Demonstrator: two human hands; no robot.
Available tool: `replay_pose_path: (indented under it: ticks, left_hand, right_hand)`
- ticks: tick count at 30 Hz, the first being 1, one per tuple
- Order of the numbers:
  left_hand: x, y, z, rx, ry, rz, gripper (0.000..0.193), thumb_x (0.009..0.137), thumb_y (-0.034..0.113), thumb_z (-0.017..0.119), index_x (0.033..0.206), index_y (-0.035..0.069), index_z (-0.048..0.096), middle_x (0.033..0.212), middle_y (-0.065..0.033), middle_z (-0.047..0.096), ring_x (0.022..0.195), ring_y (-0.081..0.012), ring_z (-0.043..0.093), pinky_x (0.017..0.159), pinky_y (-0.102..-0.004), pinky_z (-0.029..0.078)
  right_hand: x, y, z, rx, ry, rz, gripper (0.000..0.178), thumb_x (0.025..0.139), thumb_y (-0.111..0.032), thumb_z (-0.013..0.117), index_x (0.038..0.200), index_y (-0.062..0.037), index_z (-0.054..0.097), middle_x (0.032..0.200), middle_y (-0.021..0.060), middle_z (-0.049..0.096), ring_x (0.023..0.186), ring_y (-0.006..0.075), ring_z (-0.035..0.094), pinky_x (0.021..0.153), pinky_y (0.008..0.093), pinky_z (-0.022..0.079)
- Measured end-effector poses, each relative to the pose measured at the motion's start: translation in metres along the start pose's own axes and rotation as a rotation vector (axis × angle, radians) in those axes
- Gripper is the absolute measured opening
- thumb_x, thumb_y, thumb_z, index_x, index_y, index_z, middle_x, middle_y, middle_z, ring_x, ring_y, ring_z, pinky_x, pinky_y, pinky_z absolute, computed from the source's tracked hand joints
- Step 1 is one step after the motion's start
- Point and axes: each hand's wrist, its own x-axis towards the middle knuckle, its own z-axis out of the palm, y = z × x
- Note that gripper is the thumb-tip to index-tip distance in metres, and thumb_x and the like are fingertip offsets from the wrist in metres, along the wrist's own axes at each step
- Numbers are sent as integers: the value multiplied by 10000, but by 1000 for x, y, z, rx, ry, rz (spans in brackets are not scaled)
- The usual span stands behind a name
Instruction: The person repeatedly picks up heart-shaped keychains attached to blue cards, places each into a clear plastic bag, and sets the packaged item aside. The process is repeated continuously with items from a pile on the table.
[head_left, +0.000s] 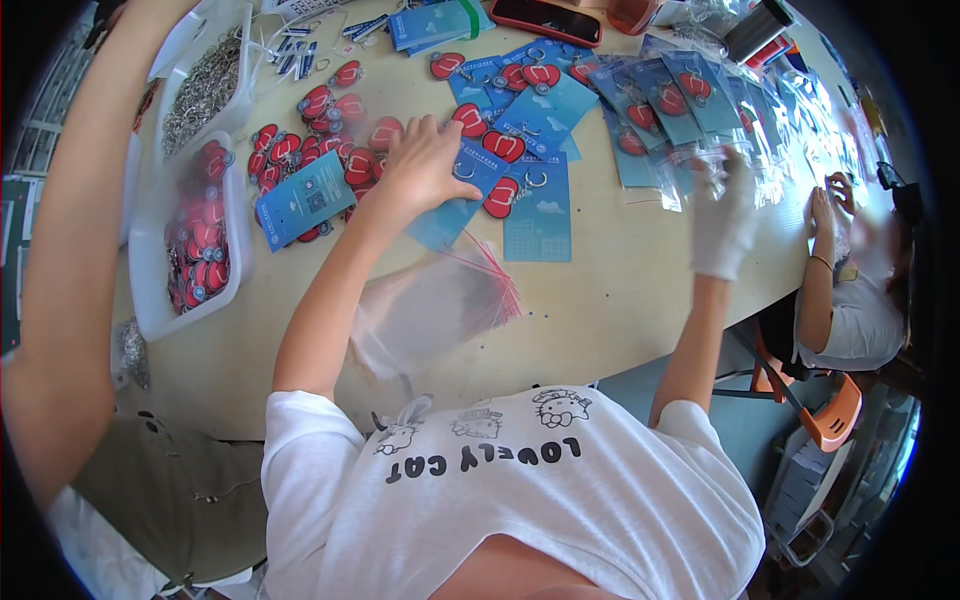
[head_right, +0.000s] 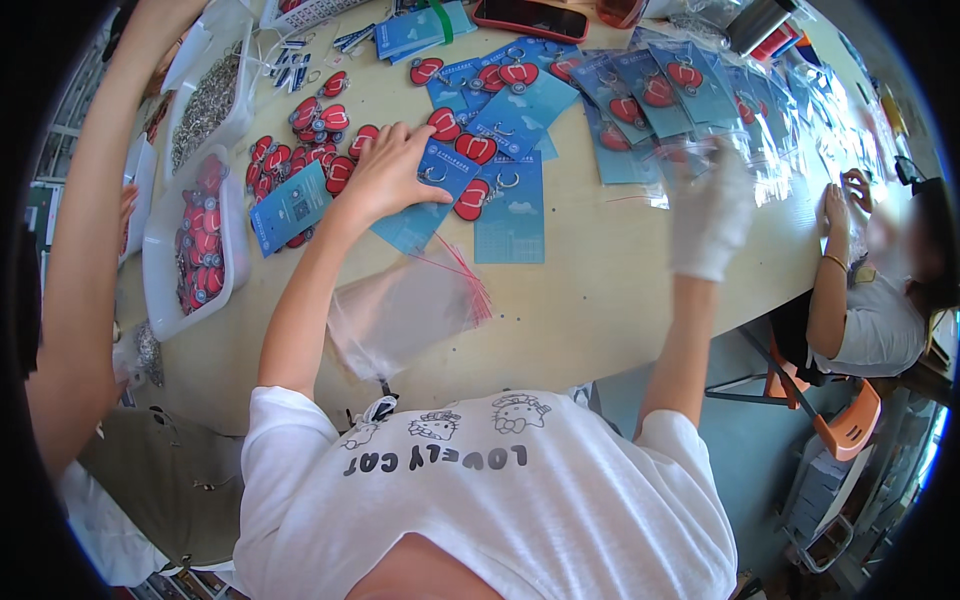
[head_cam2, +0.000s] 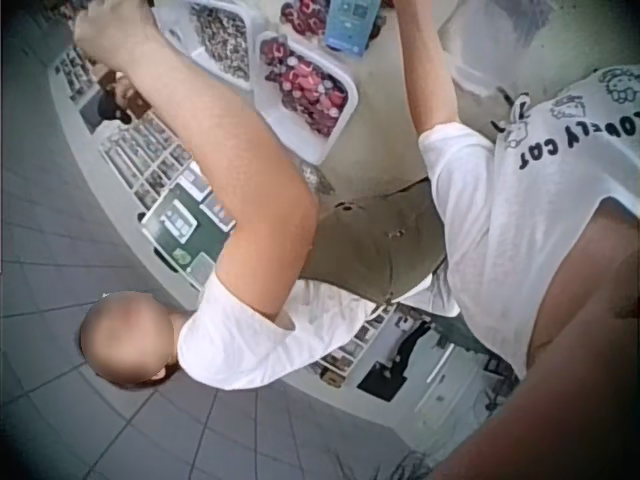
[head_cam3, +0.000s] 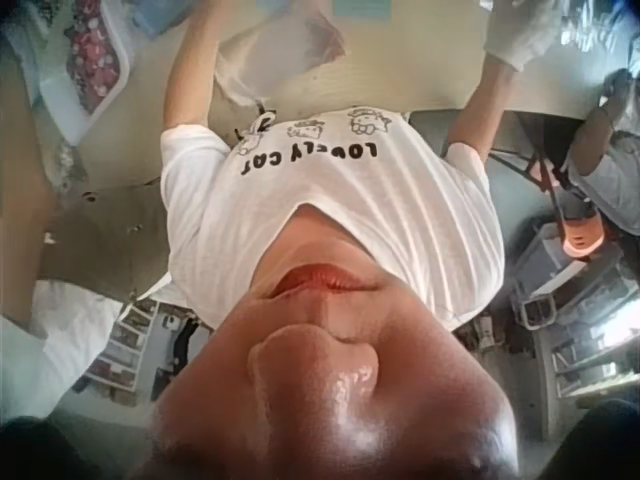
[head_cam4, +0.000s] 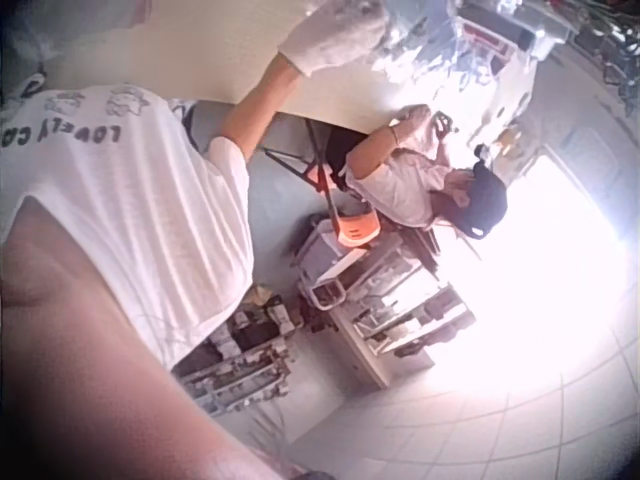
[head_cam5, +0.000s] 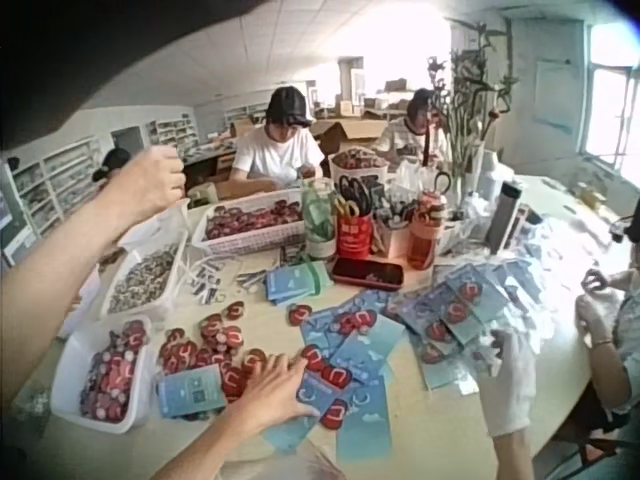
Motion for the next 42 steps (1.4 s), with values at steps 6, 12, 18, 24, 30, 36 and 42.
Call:
replay_pose_path:
  ticks: [6,12,18,24,30,36,42]
  left_hand:
    - [9,-3,-3,-367,-90,48,721,605,292,841,1186,41,495,1097,-143,567,1056,-260,535,915,-335,414]
    - [8,-21,-11,-936,-73,74,307,784,144,715,1042,38,588,890,-31,623,814,-104,590,739,-253,471]
    - [5,-31,-34,-1284,381,147,192,860,97,656,1031,33,599,899,-3,631,802,-45,582,640,-178,439]
    - [-13,-1,-50,-1706,573,63,182,867,86,651,1039,63,596,910,11,622,794,-25,571,561,-143,378]
    - [-10,-1,-40,-1571,832,30,153,875,106,647,993,53,565,908,-8,622,775,-62,592,608,-200,446]
    - [-20,17,-46,-1754,875,-41,160,888,127,634,998,46,552,918,-29,626,780,-86,610,626,-235,476]
    - [-37,31,-39,-1735,799,32,182,890,117,626,1013,20,534,967,-43,587,832,-97,591,712,-271,509]
  right_hand:
    - [-48,-128,24,501,-591,-475,438,709,-187,718,1104,-70,570,946,93,588,908,295,577,771,389,461]
    - [-55,-138,29,539,-459,-502,543,718,-205,724,1197,-61,512,1045,117,548,934,301,554,801,387,453]
    - [-45,-134,27,1008,-429,-58,599,758,-207,725,1252,-23,441,1130,139,522,995,259,536,819,353,476]
    - [-20,-144,36,1221,-548,204,353,799,-145,697,1086,12,562,1037,97,604,710,131,563,659,265,487]
    - [-14,-157,19,1128,-8,4,166,750,62,643,898,-13,640,1012,120,632,716,142,609,655,241,482]
    - [-9,-142,16,779,90,-477,212,724,37,636,914,-56,653,1180,216,559,1025,347,590,814,380,500]
    - [-33,-159,26,1492,-360,488,392,808,-158,694,1140,-27,530,1030,112,581,828,172,611,708,280,501]
